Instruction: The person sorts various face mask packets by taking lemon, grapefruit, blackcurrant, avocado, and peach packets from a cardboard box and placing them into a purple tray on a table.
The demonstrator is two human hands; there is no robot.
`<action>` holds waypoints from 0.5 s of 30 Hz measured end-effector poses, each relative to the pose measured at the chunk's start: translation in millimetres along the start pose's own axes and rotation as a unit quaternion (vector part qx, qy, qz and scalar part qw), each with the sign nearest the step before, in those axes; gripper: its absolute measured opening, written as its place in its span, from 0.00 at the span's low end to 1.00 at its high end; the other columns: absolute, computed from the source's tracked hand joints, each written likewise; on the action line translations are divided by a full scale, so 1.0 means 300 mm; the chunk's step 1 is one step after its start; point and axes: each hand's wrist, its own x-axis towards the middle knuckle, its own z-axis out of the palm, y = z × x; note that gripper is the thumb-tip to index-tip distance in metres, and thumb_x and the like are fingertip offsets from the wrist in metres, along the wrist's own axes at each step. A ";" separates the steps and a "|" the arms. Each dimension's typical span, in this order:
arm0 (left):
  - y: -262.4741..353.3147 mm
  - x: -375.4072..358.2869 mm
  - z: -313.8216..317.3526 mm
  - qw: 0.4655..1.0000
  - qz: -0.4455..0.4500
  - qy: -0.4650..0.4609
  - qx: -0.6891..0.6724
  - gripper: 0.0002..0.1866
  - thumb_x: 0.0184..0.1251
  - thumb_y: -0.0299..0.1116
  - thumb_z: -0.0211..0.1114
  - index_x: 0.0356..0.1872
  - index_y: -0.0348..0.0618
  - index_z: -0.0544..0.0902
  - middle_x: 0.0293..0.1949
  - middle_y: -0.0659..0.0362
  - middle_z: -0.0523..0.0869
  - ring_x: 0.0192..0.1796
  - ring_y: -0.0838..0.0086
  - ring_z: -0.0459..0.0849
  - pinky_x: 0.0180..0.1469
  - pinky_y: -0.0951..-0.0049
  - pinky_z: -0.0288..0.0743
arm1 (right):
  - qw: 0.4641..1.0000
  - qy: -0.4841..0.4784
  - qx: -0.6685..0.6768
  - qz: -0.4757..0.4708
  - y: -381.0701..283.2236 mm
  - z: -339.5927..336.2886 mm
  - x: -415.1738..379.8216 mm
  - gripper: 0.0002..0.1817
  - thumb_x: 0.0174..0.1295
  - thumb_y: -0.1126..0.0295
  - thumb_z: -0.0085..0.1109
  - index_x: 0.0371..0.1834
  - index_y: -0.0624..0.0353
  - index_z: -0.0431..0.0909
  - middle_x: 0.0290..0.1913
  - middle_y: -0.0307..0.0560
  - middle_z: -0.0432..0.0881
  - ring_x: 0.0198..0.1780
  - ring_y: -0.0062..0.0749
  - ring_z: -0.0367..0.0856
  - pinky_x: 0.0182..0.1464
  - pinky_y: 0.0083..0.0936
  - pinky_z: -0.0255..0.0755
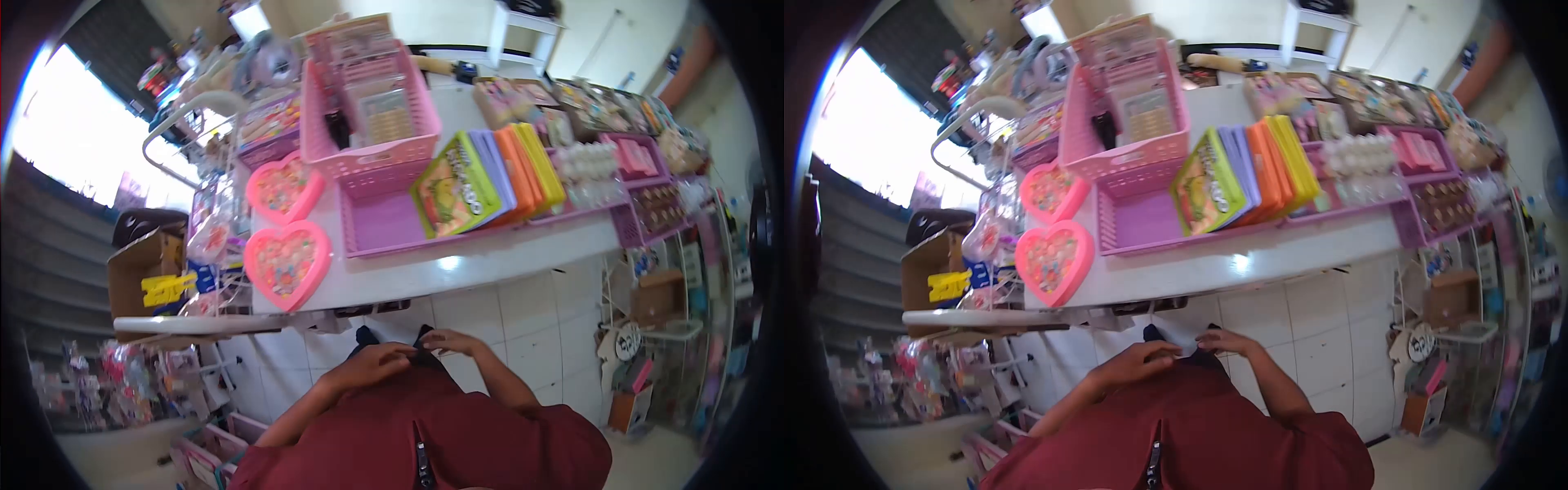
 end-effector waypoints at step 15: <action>-1.741 -1.069 0.724 0.828 -0.412 0.308 0.224 0.24 0.71 0.51 0.59 0.48 0.36 0.84 0.41 0.46 0.89 0.43 0.55 0.89 0.47 0.55 0.81 | 0.936 0.177 -0.166 0.254 0.301 -0.064 0.310 0.26 0.70 0.43 0.60 0.54 0.55 0.83 0.53 0.50 0.87 0.51 0.39 0.86 0.48 0.46 0.78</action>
